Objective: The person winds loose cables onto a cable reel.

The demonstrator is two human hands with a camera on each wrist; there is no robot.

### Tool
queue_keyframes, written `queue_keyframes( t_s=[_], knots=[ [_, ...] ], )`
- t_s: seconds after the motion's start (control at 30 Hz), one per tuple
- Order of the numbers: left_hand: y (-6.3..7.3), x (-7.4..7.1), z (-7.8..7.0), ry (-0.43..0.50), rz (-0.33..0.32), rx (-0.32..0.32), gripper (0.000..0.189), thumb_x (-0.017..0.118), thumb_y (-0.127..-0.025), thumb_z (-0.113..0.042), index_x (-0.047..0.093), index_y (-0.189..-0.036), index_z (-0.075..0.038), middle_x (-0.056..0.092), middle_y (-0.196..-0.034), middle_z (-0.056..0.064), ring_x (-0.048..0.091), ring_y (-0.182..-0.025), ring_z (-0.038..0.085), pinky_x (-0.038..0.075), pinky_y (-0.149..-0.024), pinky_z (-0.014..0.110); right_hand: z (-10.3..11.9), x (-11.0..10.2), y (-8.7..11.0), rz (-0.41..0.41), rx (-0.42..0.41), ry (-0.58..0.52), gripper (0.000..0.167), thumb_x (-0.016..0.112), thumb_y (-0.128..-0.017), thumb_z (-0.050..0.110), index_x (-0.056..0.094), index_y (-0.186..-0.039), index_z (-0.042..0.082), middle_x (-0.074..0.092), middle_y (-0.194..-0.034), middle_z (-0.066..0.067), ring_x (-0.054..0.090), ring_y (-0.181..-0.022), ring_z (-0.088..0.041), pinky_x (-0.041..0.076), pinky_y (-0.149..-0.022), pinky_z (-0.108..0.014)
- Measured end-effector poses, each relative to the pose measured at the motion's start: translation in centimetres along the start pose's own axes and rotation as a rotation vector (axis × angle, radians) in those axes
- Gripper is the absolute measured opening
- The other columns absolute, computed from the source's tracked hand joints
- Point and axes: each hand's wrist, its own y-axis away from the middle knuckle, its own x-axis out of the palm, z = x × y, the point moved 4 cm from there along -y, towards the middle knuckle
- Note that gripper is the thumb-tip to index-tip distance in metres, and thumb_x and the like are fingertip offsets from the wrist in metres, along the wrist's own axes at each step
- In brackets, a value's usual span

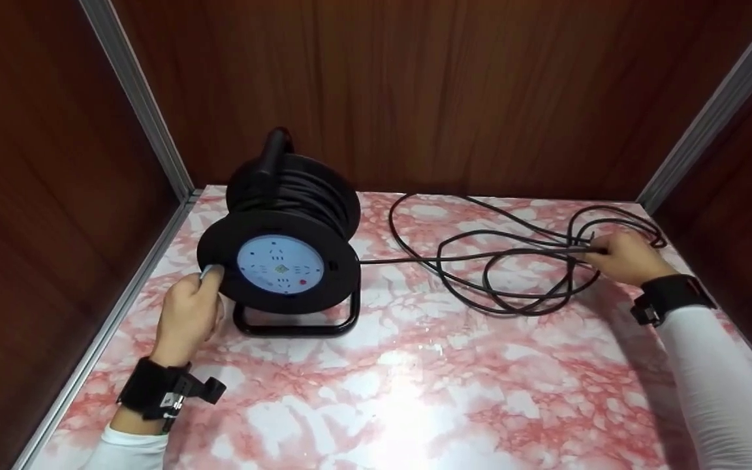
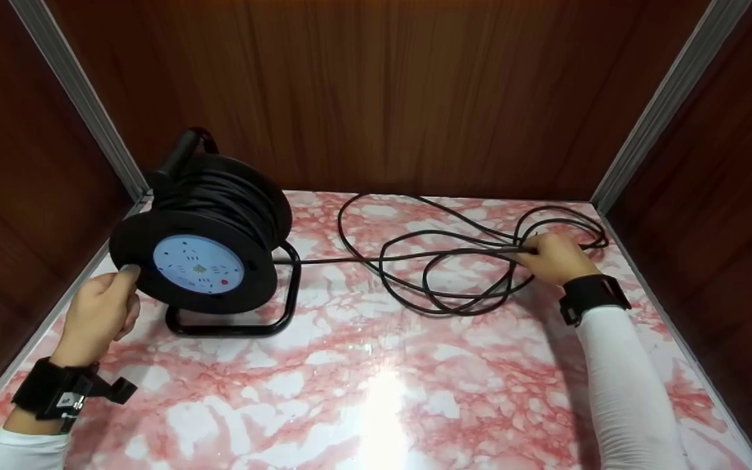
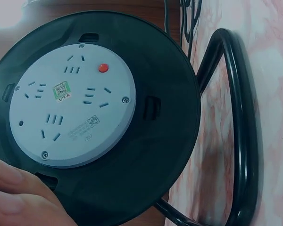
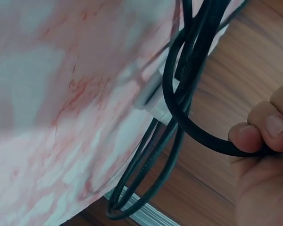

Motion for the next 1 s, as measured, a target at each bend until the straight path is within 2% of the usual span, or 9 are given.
queue_keyframes(
  t_s=[0.27,0.33,0.47,0.5,0.57,0.67,0.73,0.87,1.0],
  knots=[
    [-0.1,0.0,-0.4,0.057,-0.02,-0.002,0.068,0.052,-0.107,-0.055,0.056,-0.069,0.002,0.052,-0.045,0.008,0.046,-0.034,0.017,0.034,-0.036,0.03,0.4,-0.8,-0.2,-0.005,0.022,-0.026,0.019,0.077,-0.097,0.021,0.072,-0.079,0.017,0.054,-0.064,0.005,0.049,-0.062,-0.019,0.038,-0.06,-0.034],
    [-0.1,0.0,-0.6,0.076,-0.022,0.002,0.069,0.052,-0.107,-0.053,0.056,-0.067,0.002,0.051,-0.044,0.008,0.046,-0.034,0.017,0.034,-0.036,0.029,1.0,-2.0,-0.5,-0.105,0.008,-0.05,0.017,0.079,-0.094,0.016,0.072,-0.079,0.014,0.057,-0.066,0.003,0.049,-0.063,-0.016,0.037,-0.059,-0.031],
    [-0.3,0.0,-0.9,0.099,-0.029,0.022,0.067,0.053,-0.107,-0.05,0.055,-0.064,0.001,0.05,-0.043,0.008,0.044,-0.033,0.015,0.033,-0.035,0.028,1.7,-3.9,-0.9,-0.387,-0.031,-0.093,0.016,0.084,-0.086,0.008,0.072,-0.076,0.01,0.061,-0.07,-0.002,0.047,-0.062,-0.009,0.034,-0.061,-0.023],
    [-0.3,0.0,-1.0,0.102,-0.031,0.024,0.067,0.053,-0.107,-0.05,0.055,-0.064,0.001,0.05,-0.043,0.008,0.044,-0.033,0.015,0.033,-0.035,0.028,1.5,-3.9,-0.8,-0.412,-0.028,-0.102,0.015,0.084,-0.086,0.008,0.073,-0.077,0.01,0.062,-0.071,-0.003,0.047,-0.063,-0.009,0.034,-0.061,-0.022],
    [-0.2,-0.1,-1.3,0.104,-0.039,0.024,0.065,0.053,-0.108,-0.048,0.054,-0.064,0.0,0.05,-0.043,0.008,0.044,-0.033,0.015,0.032,-0.034,0.028,1.0,-3.2,-0.5,-0.371,0.016,-0.108,0.022,0.084,-0.089,0.015,0.069,-0.074,0.011,0.059,-0.068,-0.002,0.047,-0.062,-0.011,0.034,-0.061,-0.024],
    [-0.2,-0.6,-2.1,0.077,-0.061,0.029,0.064,0.054,-0.107,-0.049,0.055,-0.066,0.0,0.051,-0.044,0.008,0.046,-0.033,0.016,0.034,-0.035,0.029,-0.1,-1.3,0.3,-0.205,0.119,-0.125,0.036,0.08,-0.096,0.033,0.064,-0.07,0.013,0.052,-0.063,0.001,0.047,-0.061,-0.018,0.035,-0.059,-0.03],
    [-0.3,-0.8,-2.8,0.04,-0.081,0.046,0.064,0.054,-0.106,-0.052,0.056,-0.069,0.0,0.053,-0.045,0.009,0.048,-0.034,0.017,0.034,-0.036,0.029,-0.5,-0.4,0.9,-0.14,0.178,-0.141,0.046,0.077,-0.097,0.044,0.059,-0.067,0.013,0.046,-0.06,0.002,0.045,-0.06,-0.02,0.034,-0.058,-0.033],
    [-0.4,-1.0,-4.2,-0.008,-0.097,0.063,0.065,0.053,-0.105,-0.055,0.057,-0.072,0.0,0.055,-0.046,0.008,0.051,-0.036,0.019,0.036,-0.038,0.03,-0.4,-0.3,1.4,-0.183,0.237,-0.218,0.056,0.078,-0.093,0.052,0.056,-0.065,0.009,0.042,-0.058,0.003,0.043,-0.058,-0.019,0.033,-0.059,-0.032],
    [-0.5,-0.7,-4.9,0.065,-0.069,0.059,0.062,0.054,-0.107,-0.05,0.055,-0.068,-0.002,0.053,-0.045,0.007,0.048,-0.035,0.017,0.034,-0.036,0.029,0.5,-1.5,1.0,-0.265,0.226,-0.322,0.047,0.082,-0.094,0.039,0.063,-0.07,0.003,0.056,-0.065,0.009,0.046,-0.065,-0.014,0.034,-0.064,-0.027]
  ],
)
